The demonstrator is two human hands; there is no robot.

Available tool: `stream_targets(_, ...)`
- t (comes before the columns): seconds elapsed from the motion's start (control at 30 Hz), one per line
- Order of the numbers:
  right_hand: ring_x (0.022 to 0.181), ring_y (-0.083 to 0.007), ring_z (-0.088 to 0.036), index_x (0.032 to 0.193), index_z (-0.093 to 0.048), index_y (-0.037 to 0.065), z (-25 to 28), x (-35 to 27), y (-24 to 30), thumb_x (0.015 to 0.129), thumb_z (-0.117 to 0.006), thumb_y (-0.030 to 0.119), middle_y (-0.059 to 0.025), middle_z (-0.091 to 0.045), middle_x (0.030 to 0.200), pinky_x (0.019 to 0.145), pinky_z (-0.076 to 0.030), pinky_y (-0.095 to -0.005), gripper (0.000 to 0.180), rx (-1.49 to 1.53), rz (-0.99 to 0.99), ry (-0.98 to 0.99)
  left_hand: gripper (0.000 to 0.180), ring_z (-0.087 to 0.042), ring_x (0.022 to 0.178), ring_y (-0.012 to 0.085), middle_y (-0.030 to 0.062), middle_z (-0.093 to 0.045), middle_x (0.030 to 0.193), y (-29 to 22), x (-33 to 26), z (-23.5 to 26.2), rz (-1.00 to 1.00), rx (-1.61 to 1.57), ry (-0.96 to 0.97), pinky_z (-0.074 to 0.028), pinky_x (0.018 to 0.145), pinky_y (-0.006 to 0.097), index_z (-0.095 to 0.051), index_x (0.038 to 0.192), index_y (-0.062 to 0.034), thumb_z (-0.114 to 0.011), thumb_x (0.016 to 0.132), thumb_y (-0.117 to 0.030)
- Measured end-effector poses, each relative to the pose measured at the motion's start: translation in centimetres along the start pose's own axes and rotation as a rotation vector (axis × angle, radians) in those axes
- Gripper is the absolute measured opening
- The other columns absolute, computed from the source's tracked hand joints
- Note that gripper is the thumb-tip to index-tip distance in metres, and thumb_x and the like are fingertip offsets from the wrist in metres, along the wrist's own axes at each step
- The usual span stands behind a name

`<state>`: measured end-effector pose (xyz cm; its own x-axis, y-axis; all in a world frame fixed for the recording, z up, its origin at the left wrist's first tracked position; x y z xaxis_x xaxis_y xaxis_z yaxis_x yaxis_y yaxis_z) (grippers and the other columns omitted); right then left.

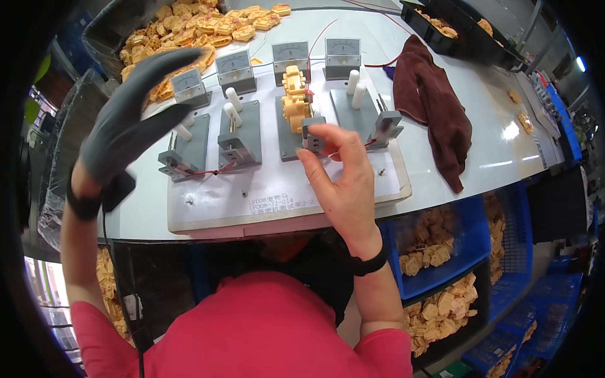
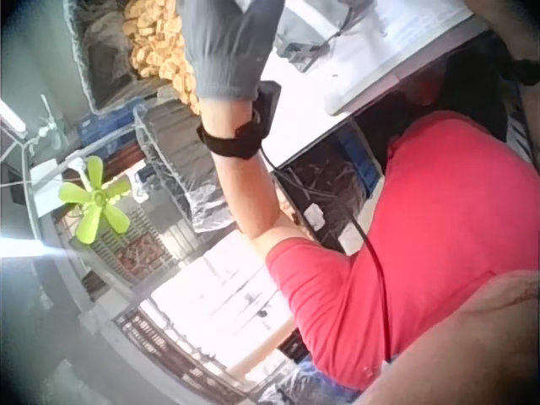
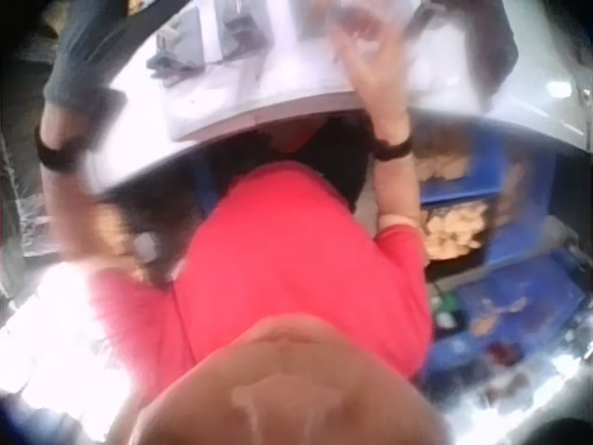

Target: The person repeatedly picks up yellow plastic components from a pile, places them into a multi-station testing fixture, and removes them after a brief interval. The person handles the parts one at a time and cycles through the stations, with no visible final destination for the tested items shown.

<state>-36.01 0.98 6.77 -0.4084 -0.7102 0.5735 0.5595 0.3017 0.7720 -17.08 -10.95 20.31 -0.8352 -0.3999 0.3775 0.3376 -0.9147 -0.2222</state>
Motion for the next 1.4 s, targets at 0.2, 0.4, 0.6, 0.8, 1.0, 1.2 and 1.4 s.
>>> stream_targets(0.2,0.073,-0.0166,-0.053,0.1,-0.061,0.008,-0.5,-0.3,0.8,0.082,-0.08,0.011,-0.0044,-0.06,0.091,0.067,-0.045,-0.0293,0.027,0.076,0.126,0.022,0.063,-0.054,0.121,0.0322,0.0094,-0.063,0.121,-4.0,8.8,-12.5,-0.308,0.328,0.609,-0.045,0.103,0.041,-0.063,0.132,-0.018,-0.078,0.071,-0.011)
stream_targets(0.4,0.073,-0.0167,-0.052,0.102,-0.062,0.008,0.1,-0.5,1.5,0.08,-0.081,0.01,-0.0037,-0.061,0.091,0.066,-0.044,-0.0305,0.028,0.094,0.164,0.0,0.03,-0.059,0.107,0.0284,0.0067,-0.067,0.1,-5.0,10.7,-14.3,-0.352,0.535,0.669,-0.05,0.09,0.041,-0.073,0.099,-0.0145,-0.077,0.07,-0.014)
stream_targets(0.6,0.11,-0.0254,-0.054,0.129,-0.051,0.006,3.7,-0.8,1.0,0.075,-0.087,0.017,-0.0105,-0.055,0.122,0.09,-0.046,-0.0374,0.066,-0.01,0.13,-0.233,0.048,-0.065,0.104,0.0285,0.01,-0.067,0.105,-9.1,10.9,-5.0,-0.37,0.063,0.391,-0.054,0.087,0.037,-0.065,0.116,-0.0091,-0.083,0.072,-0.011)
stream_targets(0.8,0.123,-0.023,-0.055,0.135,-0.046,0.004,6.4,-5.6,2.3,0.076,-0.086,0.01,-0.0153,-0.051,0.137,0.1,-0.049,-0.0362,0.071,0.204,0.0,-0.099,0.047,-0.063,0.102,0.0384,0.0222,-0.064,0.104,-14.6,3.0,-6.0,-0.283,-0.367,0.371,-0.051,0.087,0.042,-0.059,0.121,-0.0055,-0.073,0.086,-0.034)
stream_targets(1.0,0.124,-0.0206,-0.054,0.149,-0.039,0.006,28.4,-25.0,-12.7,0.096,-0.067,0.032,-0.0081,-0.052,0.14,0.102,-0.048,-0.036,0.065,0.189,-0.544,-0.772,0.055,-0.058,0.12,0.0167,0.0077,-0.06,0.132,4.5,0.6,-1.5,0.191,-0.528,0.202,-0.048,0.101,0.031,-0.05,0.144,-0.0056,-0.068,0.096,-0.024)
stream_targets(1.2,0.122,-0.0216,-0.054,0.149,-0.041,0.006,46.0,-51.4,-24.3,0.096,-0.067,0.039,-0.0093,-0.053,0.138,0.103,-0.044,-0.0356,0.067,-0.434,-1.3,-0.982,0.076,-0.053,0.13,0.0295,0.0164,-0.056,0.139,34.0,-17.0,2.4,1.027,0.039,0.214,-0.043,0.106,0.038,-0.047,0.146,-0.0065,-0.063,0.09,-0.054)
stream_targets(1.4,0.122,-0.0232,-0.054,0.148,-0.042,0.005,48.3,-50.9,-21.5,0.097,-0.065,0.042,-0.0109,-0.053,0.137,0.107,-0.039,-0.0352,0.067,-0.769,-1.246,-1.063,0.086,-0.043,0.139,0.0356,0.0195,-0.042,0.153,41.1,-24.2,0.5,1.39,0.514,0.277,-0.04,0.111,0.046,-0.043,0.15,-0.0158,-0.066,0.08,-0.06)
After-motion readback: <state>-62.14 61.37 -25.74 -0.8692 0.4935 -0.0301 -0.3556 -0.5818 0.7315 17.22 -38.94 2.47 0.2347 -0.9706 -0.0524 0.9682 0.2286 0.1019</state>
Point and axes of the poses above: each hand's wrist, its own x-axis towards the middle knuckle, its own z-axis out of the back of the hand, y = z × x, the point moved 10 cm from there along x, towards the middle knuckle
